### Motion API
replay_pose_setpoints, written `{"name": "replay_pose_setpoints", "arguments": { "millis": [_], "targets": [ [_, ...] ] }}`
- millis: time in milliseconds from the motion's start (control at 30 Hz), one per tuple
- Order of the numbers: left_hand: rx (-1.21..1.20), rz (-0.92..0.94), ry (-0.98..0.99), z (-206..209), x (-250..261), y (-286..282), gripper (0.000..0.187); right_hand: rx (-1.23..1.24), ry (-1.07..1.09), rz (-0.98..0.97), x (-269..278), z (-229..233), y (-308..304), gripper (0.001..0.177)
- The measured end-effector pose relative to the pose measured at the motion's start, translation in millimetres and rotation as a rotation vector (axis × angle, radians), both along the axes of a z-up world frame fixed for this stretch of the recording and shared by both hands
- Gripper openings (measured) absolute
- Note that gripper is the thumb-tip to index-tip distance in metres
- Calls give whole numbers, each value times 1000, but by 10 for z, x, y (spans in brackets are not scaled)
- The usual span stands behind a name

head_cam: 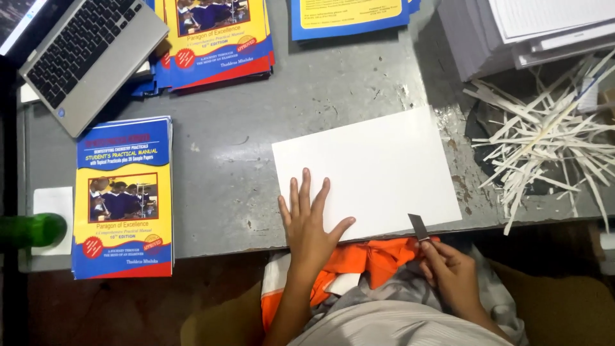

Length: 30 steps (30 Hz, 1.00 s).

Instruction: The person repeatedly trims the edges of a white sheet of paper using a utility knife, holding the paper steady with one hand while cutting with the other. Trimmed strips are placed on the table beside the sheet.

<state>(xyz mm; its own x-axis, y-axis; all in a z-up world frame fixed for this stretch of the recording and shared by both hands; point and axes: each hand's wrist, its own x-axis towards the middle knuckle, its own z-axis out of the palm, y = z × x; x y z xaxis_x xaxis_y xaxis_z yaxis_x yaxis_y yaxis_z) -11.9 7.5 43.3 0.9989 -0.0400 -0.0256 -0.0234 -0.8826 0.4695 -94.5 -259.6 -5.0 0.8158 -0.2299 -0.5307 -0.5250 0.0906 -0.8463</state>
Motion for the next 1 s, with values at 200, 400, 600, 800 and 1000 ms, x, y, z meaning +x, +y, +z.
{"name": "replay_pose_setpoints", "arguments": {
  "millis": [200, 400, 600, 800, 1000],
  "targets": [
    [16, -13, -19, -29, 4, -2, 88, -21, -23, 34, 78, 134, 48, 31],
    [17, -13, -21, -32, -13, -1, 88, -31, 9, 55, 137, 235, 87, 27],
    [23, -14, -30, -59, -4, -3, 88, -37, -2, 48, 185, 260, 154, 28],
    [13, 0, -32, -41, -10, -9, 89, -29, -35, 79, 141, 187, 128, 28],
    [8, -2, -16, -19, -17, 3, 87, -43, 28, 67, 28, 69, 79, 29]
  ]
}}
